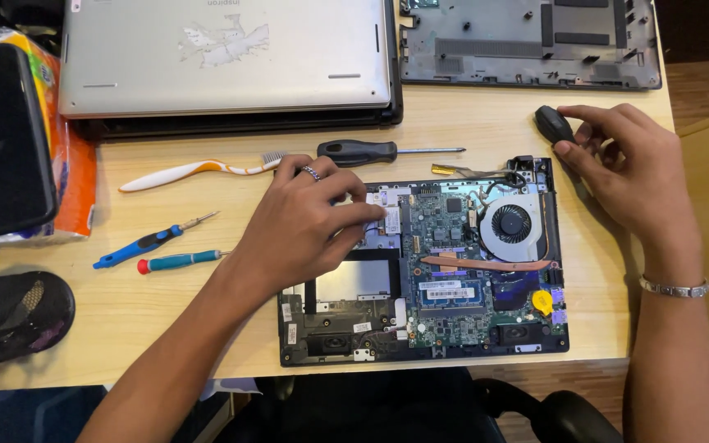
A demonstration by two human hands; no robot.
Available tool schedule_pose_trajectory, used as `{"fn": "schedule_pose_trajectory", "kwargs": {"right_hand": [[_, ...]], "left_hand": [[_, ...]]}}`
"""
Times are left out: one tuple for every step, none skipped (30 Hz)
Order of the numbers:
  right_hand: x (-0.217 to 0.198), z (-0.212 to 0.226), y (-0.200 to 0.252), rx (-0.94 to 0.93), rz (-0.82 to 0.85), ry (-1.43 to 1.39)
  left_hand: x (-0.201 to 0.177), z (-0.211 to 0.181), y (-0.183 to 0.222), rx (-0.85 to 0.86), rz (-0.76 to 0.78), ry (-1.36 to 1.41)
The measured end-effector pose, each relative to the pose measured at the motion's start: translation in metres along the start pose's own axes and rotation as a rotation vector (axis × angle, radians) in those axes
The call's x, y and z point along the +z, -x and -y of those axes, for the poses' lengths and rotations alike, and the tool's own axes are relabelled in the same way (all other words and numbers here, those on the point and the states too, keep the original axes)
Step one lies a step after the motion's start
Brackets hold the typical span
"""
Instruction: Connecting internal ribbon cables to a motherboard and reassembling the laptop chassis.
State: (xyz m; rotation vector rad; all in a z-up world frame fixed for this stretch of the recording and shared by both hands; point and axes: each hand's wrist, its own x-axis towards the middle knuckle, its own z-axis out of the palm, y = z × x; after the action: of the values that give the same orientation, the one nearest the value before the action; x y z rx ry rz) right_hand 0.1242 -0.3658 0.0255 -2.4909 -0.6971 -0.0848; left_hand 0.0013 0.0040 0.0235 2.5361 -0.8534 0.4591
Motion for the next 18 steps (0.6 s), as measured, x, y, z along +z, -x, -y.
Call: {"fn": "schedule_pose_trajectory", "kwargs": {"right_hand": [[0.0, 0.001, 0.0, -0.004, 0.003, 0.0], [-0.001, 0.003, 0.001, -0.003, 0.004, -0.001], [-0.002, 0.004, 0.0, -0.004, 0.001, 0.0], [-0.002, 0.006, -0.001, -0.009, 0.001, 0.001], [-0.002, 0.008, -0.001, 0.012, 0.012, -0.003], [-0.003, 0.01, -0.001, 0.033, 0.022, -0.007], [-0.002, 0.012, -0.002, 0.032, 0.019, 0.0], [-0.001, 0.015, -0.003, 0.102, 0.053, 0.016], [-0.006, 0.015, -0.006, 0.175, 0.066, 0.043], [0.0, 0.011, -0.008, 0.175, 0.043, 0.063], [0.002, 0.006, -0.006, 0.136, 0.004, 0.032], [0.003, -0.001, -0.005, 0.094, -0.033, 0.004], [0.006, -0.007, -0.003, 0.113, -0.065, 0.025], [0.009, -0.014, -0.001, 0.065, -0.138, -0.028], [0.017, -0.019, 0.001, 0.01, -0.202, -0.09], [0.012, -0.015, 0.002, 0.023, -0.227, -0.077], [0.01, -0.01, 0.001, 0.001, -0.221, -0.089], [0.009, -0.005, 0.001, -0.021, -0.215, -0.1]], "left_hand": [[0.0, 0.0, 0.0, -0.004, -0.002, -0.001], [0.0, -0.001, 0.0, -0.021, -0.019, 0.022], [0.0, 0.0, -0.001, -0.035, -0.037, 0.042], [-0.001, 0.001, -0.001, -0.036, -0.041, 0.039], [0.0, 0.002, 0.0, -0.043, -0.04, 0.053], [0.0, 0.003, 0.0, -0.05, -0.038, 0.066], [0.0, 0.003, 0.002, -0.045, -0.046, 0.067], [-0.001, 0.002, 0.002, -0.05, -0.049, 0.068], [0.0, 0.005, -0.004, -0.034, -0.064, 0.068], [-0.001, 0.004, -0.001, -0.01, -0.083, 0.068], [-0.001, 0.004, -0.002, -0.017, -0.078, 0.059], [0.001, 0.004, -0.003, -0.024, -0.074, 0.05], [0.003, 0.003, -0.004, 0.017, -0.082, 0.06], [0.007, 0.003, -0.004, -0.044, -0.083, 0.045], [0.008, 0.002, 0.0, -0.116, -0.078, 0.026], [0.011, 0.005, -0.001, -0.085, -0.079, 0.031], [0.012, 0.007, 0.001, -0.092, -0.073, 0.009], [0.014, 0.009, 0.003, -0.098, -0.067, -0.013]]}}
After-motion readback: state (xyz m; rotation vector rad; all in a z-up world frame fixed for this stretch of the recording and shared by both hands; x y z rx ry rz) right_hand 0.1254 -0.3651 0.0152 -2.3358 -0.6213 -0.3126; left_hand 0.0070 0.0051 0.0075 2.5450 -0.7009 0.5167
